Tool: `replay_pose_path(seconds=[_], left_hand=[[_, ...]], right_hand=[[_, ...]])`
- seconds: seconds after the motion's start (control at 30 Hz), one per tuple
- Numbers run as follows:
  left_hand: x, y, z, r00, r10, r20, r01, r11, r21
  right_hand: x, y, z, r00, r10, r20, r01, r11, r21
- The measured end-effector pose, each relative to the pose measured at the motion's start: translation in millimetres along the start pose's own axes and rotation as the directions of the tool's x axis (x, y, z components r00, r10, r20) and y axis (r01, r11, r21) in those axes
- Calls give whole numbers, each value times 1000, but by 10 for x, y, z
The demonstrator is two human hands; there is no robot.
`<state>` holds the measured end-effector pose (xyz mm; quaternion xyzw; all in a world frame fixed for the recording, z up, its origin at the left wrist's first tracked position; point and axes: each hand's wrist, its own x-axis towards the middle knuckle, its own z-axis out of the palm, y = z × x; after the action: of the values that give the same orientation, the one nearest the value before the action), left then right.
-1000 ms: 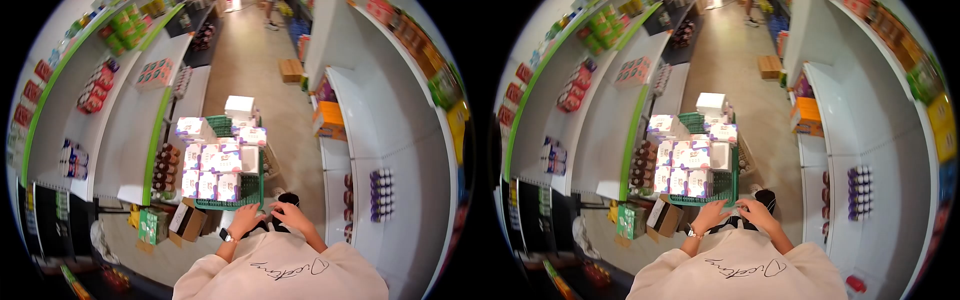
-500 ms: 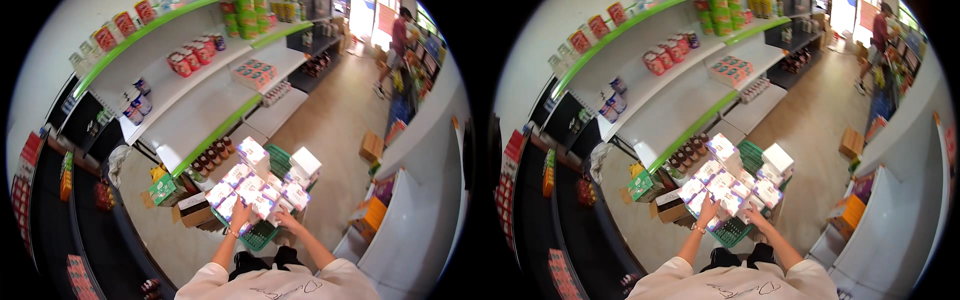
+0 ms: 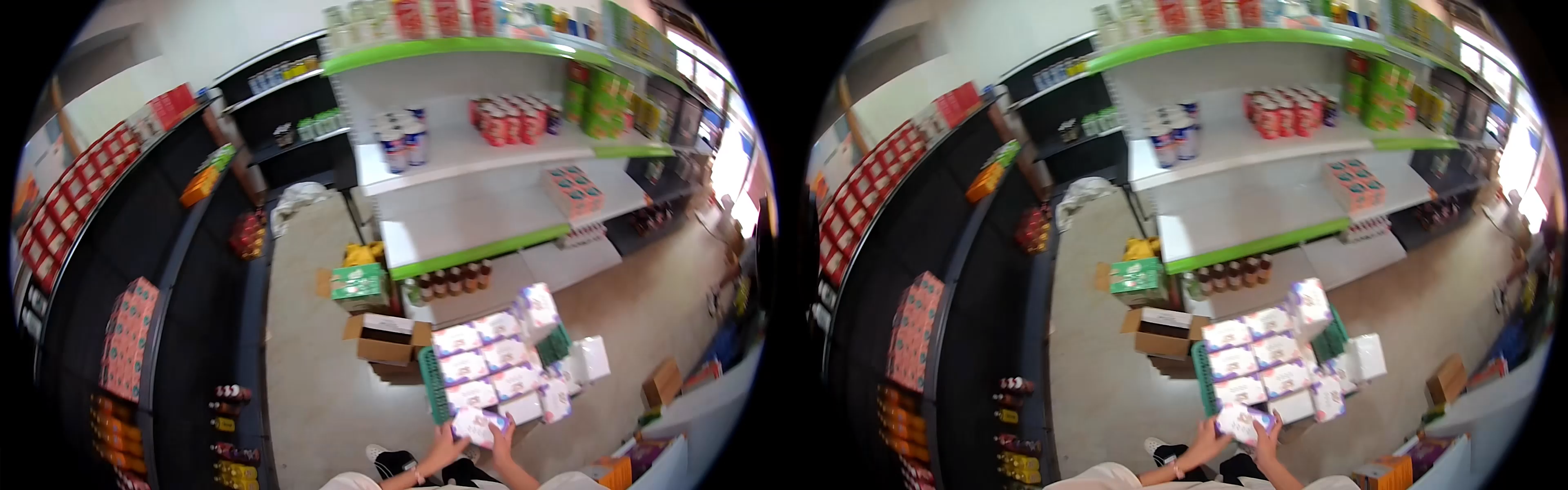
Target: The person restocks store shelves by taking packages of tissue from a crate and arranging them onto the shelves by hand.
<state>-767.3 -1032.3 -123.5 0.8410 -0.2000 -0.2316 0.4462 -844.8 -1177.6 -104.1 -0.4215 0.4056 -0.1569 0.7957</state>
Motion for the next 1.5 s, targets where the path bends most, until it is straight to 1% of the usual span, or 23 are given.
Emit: replay_pose_path(seconds=[0.03, 0.1, 0.13, 0.17, 0.23, 0.27, 0.3, 0.37, 0.47, 0.53, 0.6, 0.63, 0.7, 0.83, 0.93, 1.03, 1.07, 1.2, 1.3, 1.37, 1.4, 1.47, 1.5], left_hand=[[-184, -63, -73, 1000, -23, -13, 23, 1000, 14], [-431, -184, -402, 982, -129, 137, 151, 974, -170], [-526, -464, -499, 984, -97, 148, 109, 991, -74], [-575, -545, -688, 975, -107, 196, 138, 978, -154], [-680, -526, -1218, 949, -105, 296, 202, 926, -319], [-760, -463, -1509, 968, -136, 213, 192, 944, -268], [-856, -605, -1596, 976, -215, 16, 216, 975, -52], [-930, -571, -2107, 957, -214, -195, 212, 977, -33], [-1055, -502, -3046, 900, -285, -331, 267, 959, -99], [-1208, -514, -3661, 875, -242, -420, 231, 970, -78], [-1378, -674, -4096, 813, -137, -566, 131, 990, -51], [-1480, -755, -4255, 771, -82, -631, 84, 996, -27], [-1726, -854, -4506, 684, -66, -726, 99, 995, 3], [-2305, -983, -4727, 554, -75, -829, 187, 982, 36], [-2687, -1305, -4566, 539, -104, -836, 162, 987, -19], [-2956, -1741, -4197, 502, -400, -767, -8, 885, -466], [-3034, -1819, -4070, 477, -461, -748, -19, 846, -533], [-3208, -2094, -3768, 350, -637, -687, -62, 716, -696], [-3199, -2212, -3855, 190, -688, -700, -99, 696, -711], [-3167, -2286, -4093, 121, -707, -697, -120, 687, -717], [-3150, -2381, -4269, 100, -664, -741, -148, 726, -671], [-3163, -2547, -4764, 72, -622, -779, -95, 774, -627], [-3175, -2560, -4941, 70, -599, -798, -90, 793, -603]], right_hand=[[-57, 99, 7, 992, 122, 42, -121, 992, -28], [-155, 269, 123, 969, 222, 109, -208, 970, -130], [-33, 648, 68, 972, 186, 141, -155, 967, -204], [128, 980, 39, 973, 149, 176, -96, 956, -276], [-74, 746, 628, 931, 269, 248, -179, 925, -334], [-202, 636, 970, 911, 305, 279, -194, 912, -362], [-248, 566, 1382, 889, 327, 321, -195, 903, -382], [-276, 620, 2049, 848, 296, 440, -124, 917, -379], [-329, 696, 3111, 732, 313, 605, -126, 935, -332], [-299, 857, 3772, 596, 312, 740, -147, 948, -281], [-443, 960, 4365, 502, 335, 798, -141, 941, -307], [-655, 937, 4648, 470, 327, 820, -101, 943, -318], [-1199, 842, 5082, 389, 332, 859, -52, 939, -339], [-1773, 1179, 5315, 249, 455, 855, 17, 881, -473], [-1991, 1605, 5254, 152, 576, 803, 35, 809, -587], [-2050, 2093, 5037, 70, 706, 705, -8, 707, -707], [-2100, 2167, 5010, 38, 767, 640, 5, 640, -768], [-2336, 2372, 5171, -60, 915, 399, 103, 403, -909], [-2502, 2527, 5562, -85, 941, 328, 237, 339, -910], [-2465, 2845, 5896, -210, 910, 358, 326, 410, -852], [-2483, 2936, 6067, -197, 907, 373, 330, 420, -846], [-2576, 3115, 6468, -178, 885, 429, 360, 465, -809], [-2692, 3125, 6683, -212, 856, 472, 301, 517, -801]])
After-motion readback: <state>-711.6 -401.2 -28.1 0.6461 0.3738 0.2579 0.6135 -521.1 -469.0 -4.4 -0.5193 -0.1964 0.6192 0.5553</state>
